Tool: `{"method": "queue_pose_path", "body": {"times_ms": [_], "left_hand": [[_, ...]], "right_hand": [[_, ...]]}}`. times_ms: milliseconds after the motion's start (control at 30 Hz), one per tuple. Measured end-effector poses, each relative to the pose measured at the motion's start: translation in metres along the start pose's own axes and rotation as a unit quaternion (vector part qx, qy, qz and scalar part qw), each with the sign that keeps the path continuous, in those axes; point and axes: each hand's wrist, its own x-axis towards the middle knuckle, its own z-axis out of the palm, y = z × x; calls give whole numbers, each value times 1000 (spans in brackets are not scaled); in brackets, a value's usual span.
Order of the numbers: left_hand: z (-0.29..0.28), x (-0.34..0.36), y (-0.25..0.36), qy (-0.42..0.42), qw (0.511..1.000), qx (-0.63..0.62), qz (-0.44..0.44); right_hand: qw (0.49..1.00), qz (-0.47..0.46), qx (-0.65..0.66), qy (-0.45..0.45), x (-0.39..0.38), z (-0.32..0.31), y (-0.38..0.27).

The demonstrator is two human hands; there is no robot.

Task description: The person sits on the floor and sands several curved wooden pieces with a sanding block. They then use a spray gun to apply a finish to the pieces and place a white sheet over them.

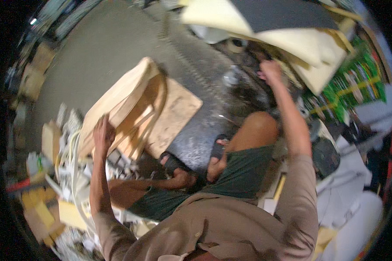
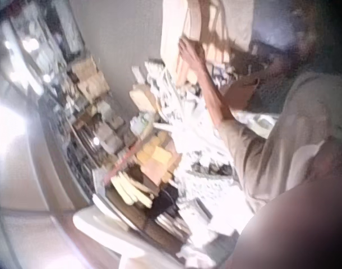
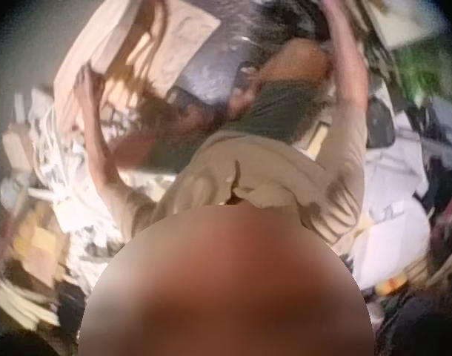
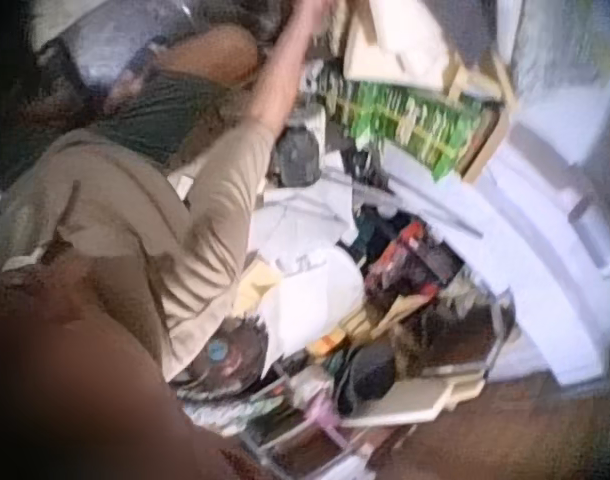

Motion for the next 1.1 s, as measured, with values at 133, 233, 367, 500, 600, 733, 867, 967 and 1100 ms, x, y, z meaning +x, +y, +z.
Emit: {"method": "queue_pose_path", "body": {"times_ms": [133, 233, 367, 500, 600, 733, 867, 967, 1100], "left_hand": [[-63, 23, -25, -63, 995, -77, -17], [-100, 35, -27, -69, 990, -120, -17], [-125, 50, -31, -106, 976, -182, -62], [-121, 50, -38, -74, 974, -194, -91], [-106, 49, -32, 17, 987, -142, -75], [-96, 52, -19, 79, 995, -8, -63], [-92, 48, -9, 101, 991, 8, -90], [-88, 42, -7, 116, 989, 23, -94], [-85, 43, -6, 110, 988, 47, -96]], "right_hand": [[870, -253, -414, 84, -18, -21, -5], [836, -283, -461, 91, -26, -58, -1], [837, -372, -392, 89, -54, -118, -3], [964, -162, -208, -22, -141, -173, -14], [975, -185, -15, -121, -200, -129, 3], [948, -50, 187, -253, -197, 1, 9], [914, -49, 256, -311, -254, 70, 37], [889, -63, 258, -373, -298, 102, 33], [796, 1, 330, -507, -293, 181, -7]]}}
